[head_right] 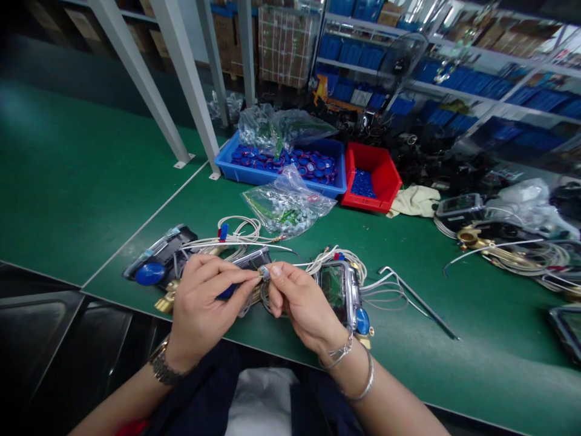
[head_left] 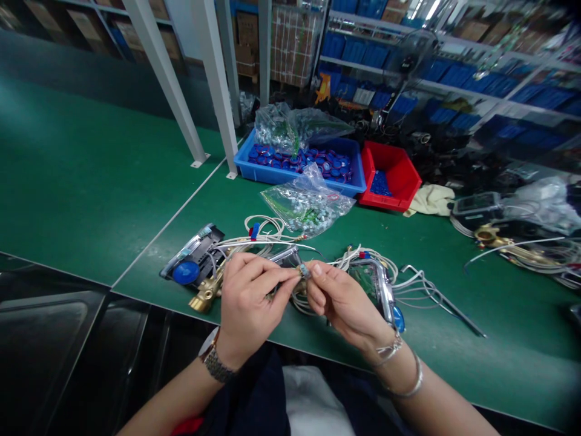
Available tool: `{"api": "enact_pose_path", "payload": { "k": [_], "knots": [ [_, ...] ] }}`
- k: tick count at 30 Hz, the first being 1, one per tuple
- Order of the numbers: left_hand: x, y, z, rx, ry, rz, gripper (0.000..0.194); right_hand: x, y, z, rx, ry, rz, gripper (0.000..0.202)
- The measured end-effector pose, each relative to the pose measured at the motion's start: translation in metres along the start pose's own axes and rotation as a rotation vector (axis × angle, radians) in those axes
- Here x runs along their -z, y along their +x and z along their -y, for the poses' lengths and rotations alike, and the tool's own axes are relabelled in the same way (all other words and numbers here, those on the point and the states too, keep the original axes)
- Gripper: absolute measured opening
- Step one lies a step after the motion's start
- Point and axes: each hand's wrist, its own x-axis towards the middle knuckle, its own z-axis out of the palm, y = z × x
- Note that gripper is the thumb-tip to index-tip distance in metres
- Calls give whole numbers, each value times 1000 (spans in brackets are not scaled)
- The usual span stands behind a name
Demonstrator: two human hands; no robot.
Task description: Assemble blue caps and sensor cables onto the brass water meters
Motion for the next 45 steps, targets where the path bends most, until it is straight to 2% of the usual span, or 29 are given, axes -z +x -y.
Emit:
{"api": "enact_pose_path", "payload": {
  "k": [2, 4, 6, 8, 10, 13, 15, 17, 20, 22, 24, 28, 30, 32, 34, 38, 42, 45],
  "knots": [
    [3, 0, -2, 16, 31, -21, 8, -2, 1, 1, 38, -81, -19, 34],
    [6, 1, -3, 6, 69, -6, 20, -6, 1, 1, 66, -184, -30, 34],
    [9, 2, -3, -41, 123, 34, 33, -9, 0, 1, 89, -298, -31, 33],
    [12, 4, -2, -90, 174, 63, 36, -13, -2, 2, 154, -475, -46, 29],
    [15, 6, -1, -101, 188, 43, 29, -15, -5, 4, 311, -786, -67, 22],
    [21, 9, -1, -82, 139, 34, 18, -18, -7, 10, 642, -1404, -87, 20],
    [26, 12, -2, -54, 97, 88, 14, -18, -5, 16, 799, -1727, -67, 19],
    [30, 14, -3, -10, 66, 174, 12, -18, -3, 22, 898, -1904, -34, 15],
    [35, 16, -2, 32, 35, 290, 13, -17, 4, 28, 1012, -1956, -8, 19],
    [35, 18, 1, 31, 36, 308, 14, -17, 10, 27, 1058, -1906, 9, 24],
    [32, 17, 3, 14, 67, 262, 10, -17, 17, 23, 1068, -1787, -27, 20],
    [25, 14, 4, -57, 212, 30, 9, -14, 29, 15, 1075, -1540, -148, 30],
    [24, 11, 2, -65, 242, -8, 14, -12, 31, 14, 1126, -1577, -175, 27],
    [23, 9, 1, -65, 246, 8, 15, -11, 30, 14, 1162, -1692, -201, 22],
    [21, 8, 1, -84, 270, 14, 16, -10, 31, 13, 1121, -1772, -197, 21],
    [17, 7, 3, -169, 379, -59, 17, -10, 36, 12, 968, -1692, -149, 31],
    [18, 10, 7, -117, 288, -46, 14, -14, 30, 17, 1020, -1767, -187, 16],
    [16, 11, 9, -98, 252, -57, 12, -19, 24, 19, 952, -1720, -156, 22]
  ]
}}
